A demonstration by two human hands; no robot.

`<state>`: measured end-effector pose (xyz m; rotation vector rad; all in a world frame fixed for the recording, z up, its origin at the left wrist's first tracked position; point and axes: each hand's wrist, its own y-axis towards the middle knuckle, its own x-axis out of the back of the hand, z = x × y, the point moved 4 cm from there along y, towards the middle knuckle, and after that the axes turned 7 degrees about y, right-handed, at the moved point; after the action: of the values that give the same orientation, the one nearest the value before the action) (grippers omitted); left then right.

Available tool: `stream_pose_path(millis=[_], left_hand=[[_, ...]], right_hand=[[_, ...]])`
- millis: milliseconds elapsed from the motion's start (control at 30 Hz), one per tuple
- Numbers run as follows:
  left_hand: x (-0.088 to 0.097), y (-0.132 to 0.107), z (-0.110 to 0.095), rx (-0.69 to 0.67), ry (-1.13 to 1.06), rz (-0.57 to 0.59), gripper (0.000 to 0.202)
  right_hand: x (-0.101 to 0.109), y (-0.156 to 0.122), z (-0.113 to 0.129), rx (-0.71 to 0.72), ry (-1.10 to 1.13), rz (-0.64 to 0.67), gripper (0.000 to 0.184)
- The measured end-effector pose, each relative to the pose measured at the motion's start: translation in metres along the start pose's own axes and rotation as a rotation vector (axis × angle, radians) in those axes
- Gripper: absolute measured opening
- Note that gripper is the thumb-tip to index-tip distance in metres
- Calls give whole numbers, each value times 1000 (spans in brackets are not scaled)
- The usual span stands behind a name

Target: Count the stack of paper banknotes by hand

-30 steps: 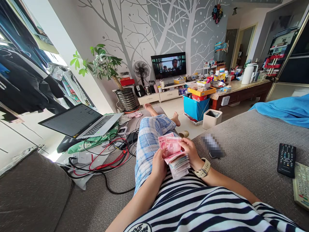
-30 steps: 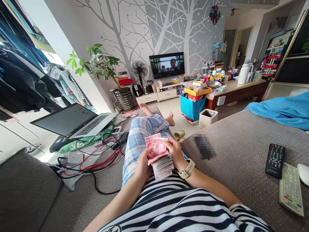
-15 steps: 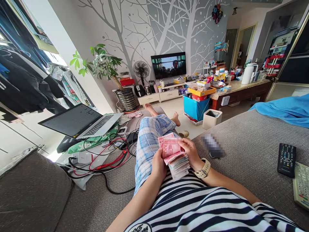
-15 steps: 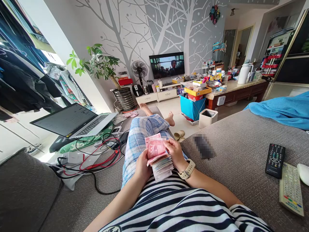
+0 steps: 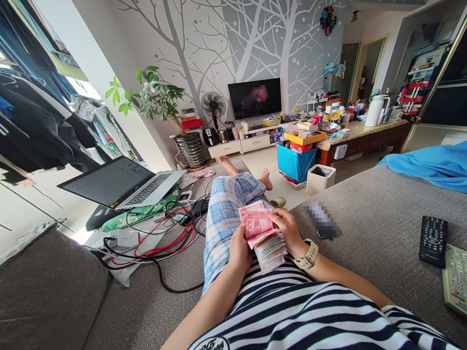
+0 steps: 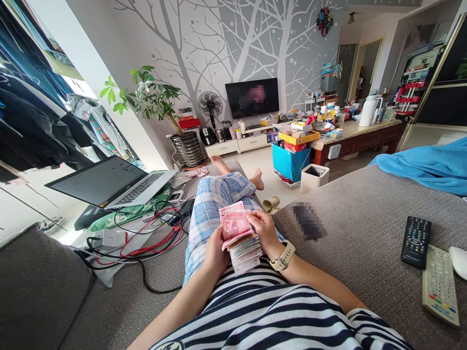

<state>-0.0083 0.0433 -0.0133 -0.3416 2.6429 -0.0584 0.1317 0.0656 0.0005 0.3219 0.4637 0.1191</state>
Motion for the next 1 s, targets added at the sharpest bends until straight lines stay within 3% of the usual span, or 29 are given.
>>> stream_pose_path(millis=[300,600,1000], left_hand=[[-2,-4,-7,-42,69,-8,14],[-1,-2,-1,28,-39,22,14],[-5,-5,-6,40,25,69,13]], right_hand=[[1,1,-4,-13,24,9,26],[-3,0,3,19,34,55,29],[2,6,-5,-80,69,-91,31]])
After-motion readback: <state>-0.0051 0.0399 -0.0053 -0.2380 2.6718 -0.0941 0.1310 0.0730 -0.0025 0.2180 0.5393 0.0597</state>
